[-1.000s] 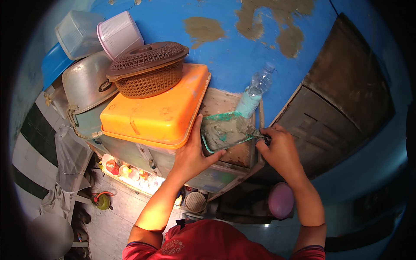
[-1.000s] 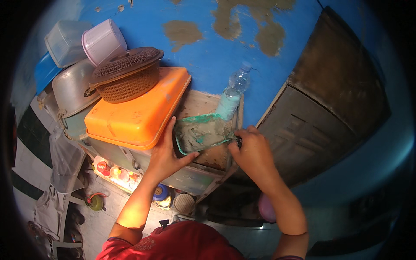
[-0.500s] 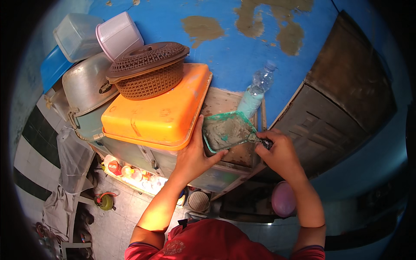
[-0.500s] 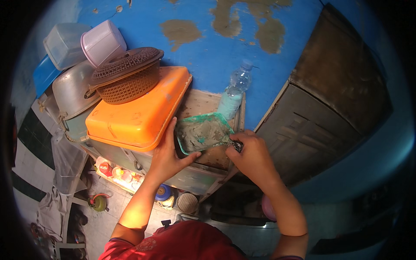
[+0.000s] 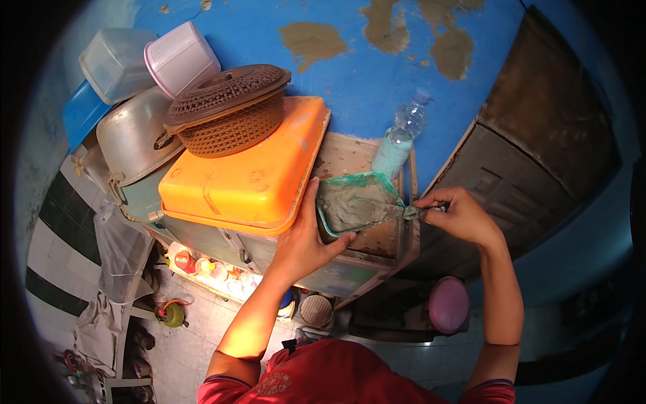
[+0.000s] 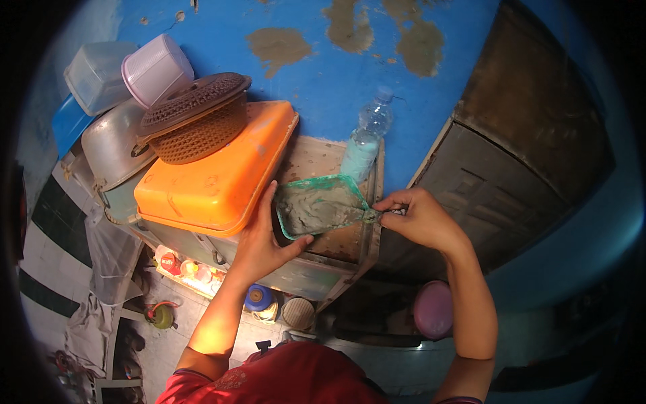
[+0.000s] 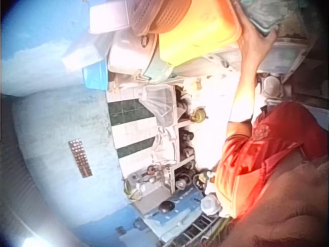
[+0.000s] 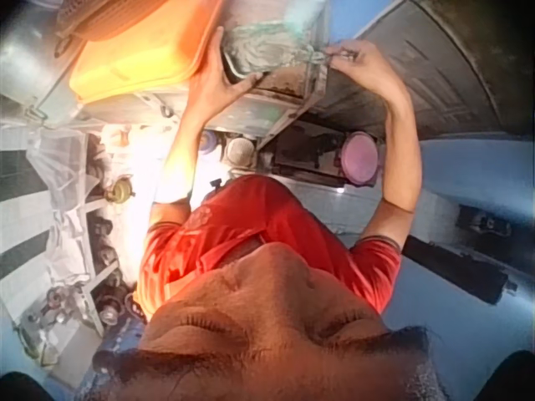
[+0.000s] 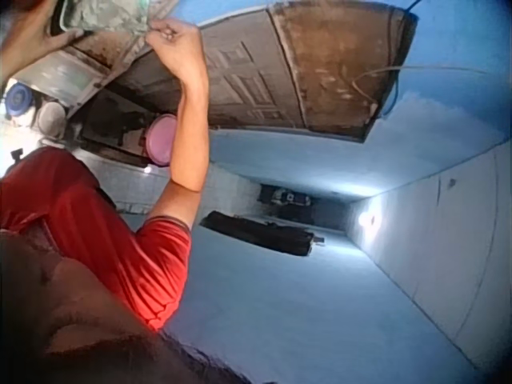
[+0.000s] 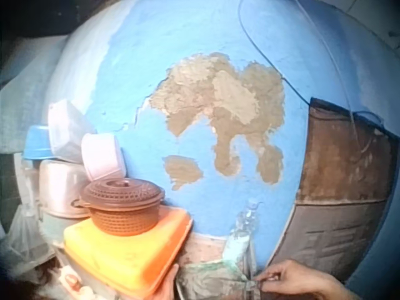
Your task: The person repeatedly scoops plaster from a small container and applies it to a damaged section of a blue wall using a trowel. The person smooths the plaster over the damaged area in multiple passes.
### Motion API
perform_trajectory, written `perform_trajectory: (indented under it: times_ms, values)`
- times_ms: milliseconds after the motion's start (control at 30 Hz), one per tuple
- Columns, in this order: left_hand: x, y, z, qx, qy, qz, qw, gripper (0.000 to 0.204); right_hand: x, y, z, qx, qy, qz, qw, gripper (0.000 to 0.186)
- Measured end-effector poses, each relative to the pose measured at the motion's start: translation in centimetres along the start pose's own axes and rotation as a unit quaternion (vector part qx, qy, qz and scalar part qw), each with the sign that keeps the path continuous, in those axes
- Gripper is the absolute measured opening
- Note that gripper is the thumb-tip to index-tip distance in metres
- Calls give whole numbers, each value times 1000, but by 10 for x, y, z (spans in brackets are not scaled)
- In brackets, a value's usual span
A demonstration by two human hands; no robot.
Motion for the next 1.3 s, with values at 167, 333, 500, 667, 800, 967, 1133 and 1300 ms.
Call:
perform_trajectory:
  times_ms: [167, 333, 500, 667, 800, 967, 1133, 1300]
  values:
    - [2, 1, -2, -7, -19, -30, 999, 120, 18, 6, -4, 5, 53, -49, 997, 26]
    - [2, 1, -3, -14, -37, -33, 999, 120, 22, 1, -9, 19, 51, -24, 998, 26]
    - [4, 0, -4, -22, -33, -37, 999, 120, 2, 0, -13, -11, -16, -1, 1000, 26]
    - [3, 1, -1, -20, -30, -35, 999, 121, 17, 3, 0, 20, 42, -25, 999, 25]
    - [1, 1, 0, 0, -15, -4, 1000, 121, 22, -7, 12, 51, 81, -4, 995, 27]
    - [2, 2, -3, -10, -23, -14, 1000, 120, 38, -12, -16, -86, 8, 21, 996, 30]
    - [5, 3, -3, -12, -35, -34, 999, 121, 46, -14, -35, -67, -110, -13, 992, 32]
    - [4, 1, -2, -6, -2, -30, 1000, 120, 57, -26, -57, -130, -206, 34, 969, 33]
Point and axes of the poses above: each hand's wrist, its own y-axis towards the middle knuckle, its own x-axis out of the palm, z = x × y, the point moved 9 cm from there along y, towards the middle knuckle, and after that the axes turned 1 degree about -x, right-handed, at the moved point
